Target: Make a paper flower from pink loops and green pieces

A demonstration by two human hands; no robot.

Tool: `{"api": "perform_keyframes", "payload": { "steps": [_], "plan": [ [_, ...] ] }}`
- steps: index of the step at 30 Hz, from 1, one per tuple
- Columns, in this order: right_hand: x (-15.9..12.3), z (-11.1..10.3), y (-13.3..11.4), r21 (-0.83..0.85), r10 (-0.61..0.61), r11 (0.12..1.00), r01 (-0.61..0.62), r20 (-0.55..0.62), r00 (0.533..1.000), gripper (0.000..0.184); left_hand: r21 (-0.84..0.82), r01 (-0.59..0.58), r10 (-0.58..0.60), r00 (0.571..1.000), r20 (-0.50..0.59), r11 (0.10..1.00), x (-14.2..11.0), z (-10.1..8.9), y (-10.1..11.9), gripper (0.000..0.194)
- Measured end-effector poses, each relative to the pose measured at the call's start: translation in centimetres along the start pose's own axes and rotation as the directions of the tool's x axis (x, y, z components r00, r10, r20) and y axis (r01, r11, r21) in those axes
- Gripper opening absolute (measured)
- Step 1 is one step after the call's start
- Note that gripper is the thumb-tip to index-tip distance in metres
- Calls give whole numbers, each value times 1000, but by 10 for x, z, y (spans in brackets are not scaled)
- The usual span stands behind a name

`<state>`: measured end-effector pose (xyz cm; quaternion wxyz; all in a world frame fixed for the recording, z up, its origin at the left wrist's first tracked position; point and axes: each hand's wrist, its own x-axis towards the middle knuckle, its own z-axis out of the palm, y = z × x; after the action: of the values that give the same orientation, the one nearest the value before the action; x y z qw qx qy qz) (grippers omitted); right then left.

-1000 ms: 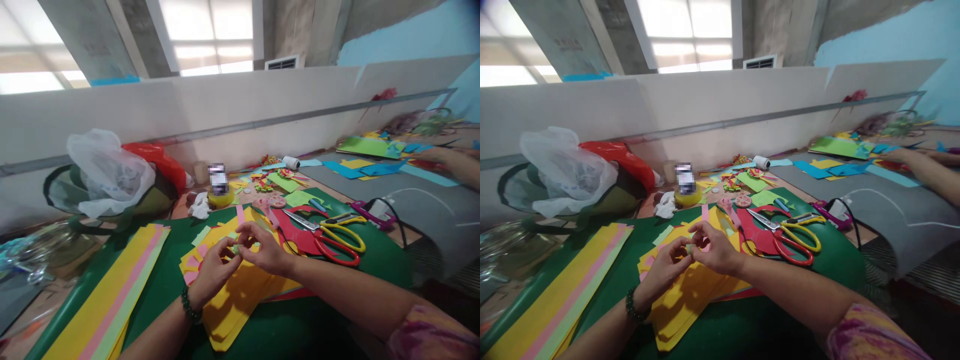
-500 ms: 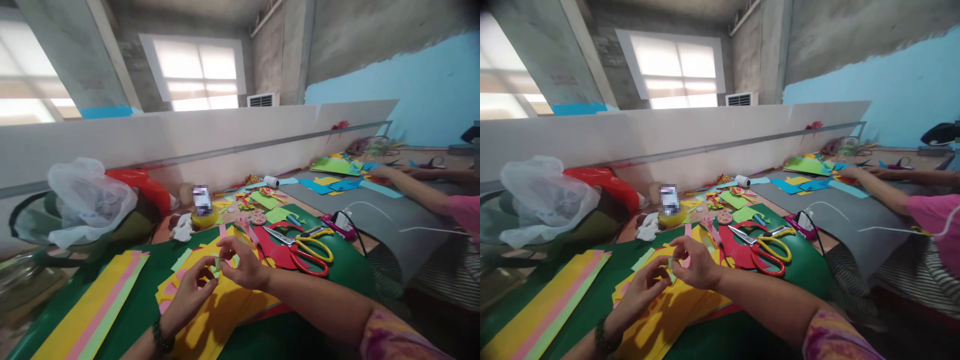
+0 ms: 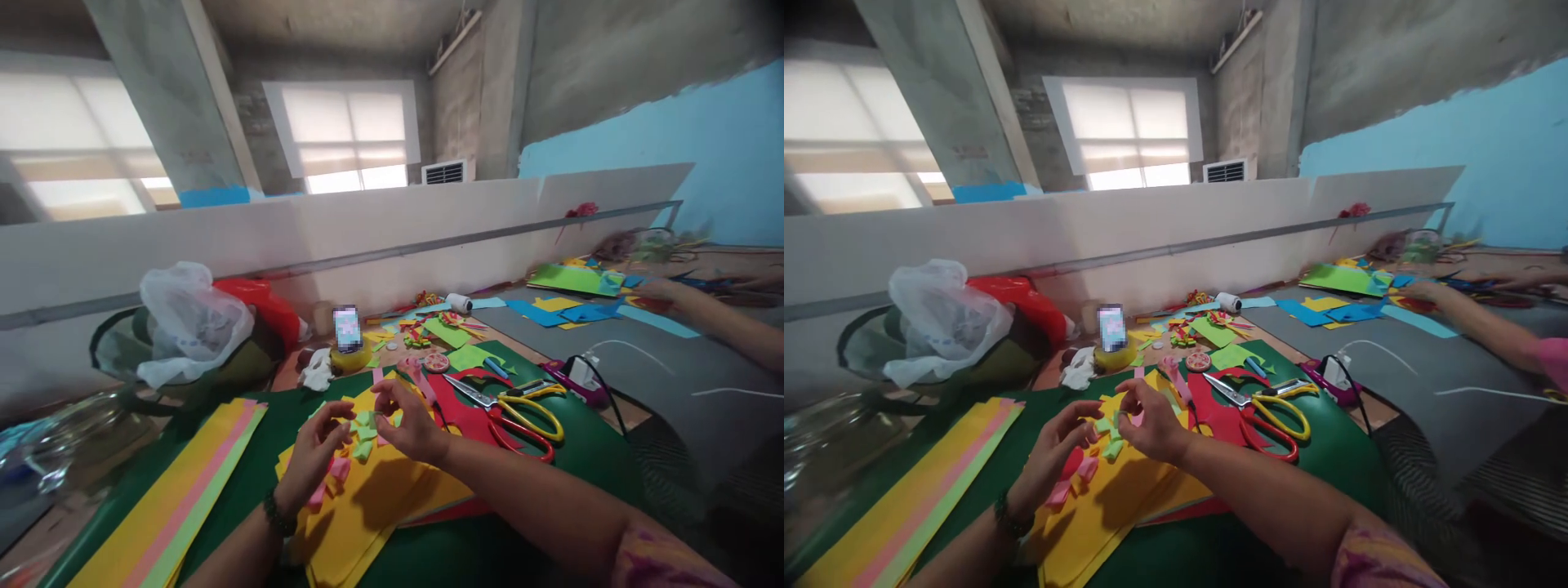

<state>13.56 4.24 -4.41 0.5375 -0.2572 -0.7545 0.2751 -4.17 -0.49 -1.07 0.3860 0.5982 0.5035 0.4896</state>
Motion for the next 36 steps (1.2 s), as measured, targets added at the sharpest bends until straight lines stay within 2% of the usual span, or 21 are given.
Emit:
{"api": "perform_keyframes", "payload": {
  "steps": [4, 10, 13, 16, 19, 21, 25, 28, 31, 33, 36],
  "plan": [
    [-2, 0, 2, 34, 26, 999, -26, 20, 999, 32, -17, -9, 7, 996, -89, 1000, 3, -2, 0, 44],
    [-2, 0, 1, 52, 39, 998, -41, 33, 999, 32, -38, -53, 46, 986, -157, 998, 10, -9, -3, 47],
    [-2, 0, -1, 58, 50, 997, -52, 24, 998, 32, -13, -48, 46, 994, -96, 999, 8, -6, -2, 44],
    [-2, 2, -2, 81, 33, 996, -36, 40, 999, 34, 7, -8, 8, 999, 43, 1000, 3, 3, 0, 43],
    [-3, 5, -3, 92, 18, 995, -24, 64, 998, 35, -38, 80, -71, 981, 179, 996, -2, 12, 3, 37],
    [-4, 6, -3, 85, 24, 996, -28, 53, 998, 34, -85, 126, -103, 968, 230, 988, -4, 14, 4, 36],
    [-3, 9, -4, 77, 4, 997, -6, 33, 999, 33, -113, 192, -163, 960, 226, 975, -4, 13, 3, 33],
    [-3, 11, -3, 40, -87, 996, 85, 39, 995, 31, -113, 256, -226, 949, 221, 960, -2, 14, 1, 24],
    [-2, 8, -4, -63, -148, 986, 151, 49, 988, 30, -138, 268, -238, 950, 202, 954, -1, 16, 0, 22],
    [0, 4, -6, -93, -114, 989, 116, 26, 993, 34, -160, 252, -221, 957, 190, 954, 0, 14, 0, 21],
    [5, -4, -3, -3, 20, 1000, -20, -88, 996, 32, -202, 247, -213, 961, 177, 948, 1, 8, 0, 20]
  ]
}}
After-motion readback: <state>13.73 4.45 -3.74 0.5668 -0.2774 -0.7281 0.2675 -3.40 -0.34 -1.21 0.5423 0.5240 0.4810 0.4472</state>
